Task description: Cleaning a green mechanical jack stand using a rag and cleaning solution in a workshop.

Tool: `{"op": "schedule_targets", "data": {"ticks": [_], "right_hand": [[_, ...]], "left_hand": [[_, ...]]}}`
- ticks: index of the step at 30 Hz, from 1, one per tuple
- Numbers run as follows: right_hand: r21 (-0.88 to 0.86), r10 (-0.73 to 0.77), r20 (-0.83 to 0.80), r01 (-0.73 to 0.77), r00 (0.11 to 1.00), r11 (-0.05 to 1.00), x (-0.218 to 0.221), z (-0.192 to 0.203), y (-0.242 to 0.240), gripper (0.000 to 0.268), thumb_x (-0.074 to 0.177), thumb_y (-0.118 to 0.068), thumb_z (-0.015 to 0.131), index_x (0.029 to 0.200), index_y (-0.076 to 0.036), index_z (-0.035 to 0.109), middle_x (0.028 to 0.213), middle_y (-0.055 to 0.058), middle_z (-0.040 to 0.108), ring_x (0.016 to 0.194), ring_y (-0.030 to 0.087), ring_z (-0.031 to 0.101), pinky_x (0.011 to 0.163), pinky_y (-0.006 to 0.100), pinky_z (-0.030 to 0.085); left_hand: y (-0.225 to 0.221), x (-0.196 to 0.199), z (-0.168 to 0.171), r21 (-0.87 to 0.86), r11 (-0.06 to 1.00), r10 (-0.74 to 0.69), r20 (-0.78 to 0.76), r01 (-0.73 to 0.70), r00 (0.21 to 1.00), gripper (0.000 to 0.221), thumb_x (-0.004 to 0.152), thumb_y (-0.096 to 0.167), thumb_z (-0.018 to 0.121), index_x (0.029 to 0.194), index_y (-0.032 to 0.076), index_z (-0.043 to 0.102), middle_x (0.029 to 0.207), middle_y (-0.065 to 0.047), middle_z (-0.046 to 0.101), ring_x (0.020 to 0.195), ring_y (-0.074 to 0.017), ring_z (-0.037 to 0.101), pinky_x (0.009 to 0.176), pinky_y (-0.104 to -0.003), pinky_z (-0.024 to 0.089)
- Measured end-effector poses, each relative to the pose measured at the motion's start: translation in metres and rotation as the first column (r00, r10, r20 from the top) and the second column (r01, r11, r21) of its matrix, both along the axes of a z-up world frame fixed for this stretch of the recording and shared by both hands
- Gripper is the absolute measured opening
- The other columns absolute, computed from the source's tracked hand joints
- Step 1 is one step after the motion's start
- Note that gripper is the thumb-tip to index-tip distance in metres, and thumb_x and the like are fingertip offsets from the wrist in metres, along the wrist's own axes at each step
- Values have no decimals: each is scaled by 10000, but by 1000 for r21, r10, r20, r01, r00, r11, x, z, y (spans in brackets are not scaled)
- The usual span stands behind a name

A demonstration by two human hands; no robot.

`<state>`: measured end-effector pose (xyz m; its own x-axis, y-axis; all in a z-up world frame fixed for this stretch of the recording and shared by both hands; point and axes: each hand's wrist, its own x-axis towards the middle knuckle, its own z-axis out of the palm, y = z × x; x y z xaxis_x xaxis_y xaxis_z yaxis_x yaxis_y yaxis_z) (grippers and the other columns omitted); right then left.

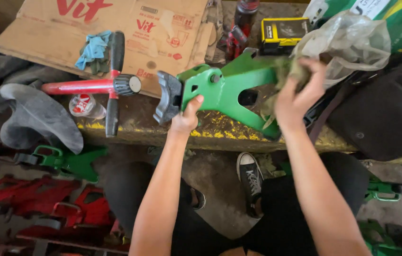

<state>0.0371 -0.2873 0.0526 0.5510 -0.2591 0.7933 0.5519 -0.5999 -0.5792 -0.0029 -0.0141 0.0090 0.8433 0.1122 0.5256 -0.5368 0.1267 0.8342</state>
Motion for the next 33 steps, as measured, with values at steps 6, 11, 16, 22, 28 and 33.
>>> {"op": "schedule_targets", "data": {"ticks": [6,11,16,22,28,33], "right_hand": [[-269,133,26,-121,991,955,-31,30,16,91,962,-32,610,1030,12,568,1120,220,503,1046,382,554,938,468,492],[-303,112,6,-105,994,947,-28,3,-1,382,1142,-234,550,859,23,555,892,184,536,823,362,562,727,433,453],[-243,118,-147,-151,982,958,-8,0,-6,620,1126,-374,398,619,-17,407,600,109,424,544,277,427,532,401,334],[292,213,121,-240,970,926,48,47,-26,498,1192,-462,393,963,-34,505,907,13,537,738,134,528,692,324,431],[-486,107,-151,-168,983,857,47,57,-13,389,1221,-306,538,990,3,591,945,129,590,873,266,588,798,379,468],[-582,337,-41,-297,941,757,10,96,8,401,1147,-220,411,925,-6,667,927,157,686,897,354,647,804,490,455]], "left_hand": [[-7,1,-20,5,997,73,-151,-74,986,360,984,201,681,1286,9,644,1246,-70,680,1139,-221,628,1022,-386,509],[-13,-7,18,-2,999,32,-71,-32,997,415,1008,181,652,1387,27,581,1351,-84,639,1244,-209,598,1097,-389,483],[-12,-8,22,60,993,100,-26,-99,995,423,1015,170,618,1412,29,577,1396,-92,627,1270,-225,594,1111,-382,493],[-12,-23,55,107,992,58,70,-65,996,466,965,92,592,1421,6,544,1412,-118,590,1328,-257,569,1176,-377,440],[-13,-15,57,104,994,36,75,-44,997,481,952,115,601,1418,8,541,1468,-120,579,1375,-248,554,1218,-378,416],[-19,-16,68,20,1000,-22,48,21,999,590,969,252,681,1453,30,426,1491,-106,563,1357,-223,558,1209,-378,430]]}}
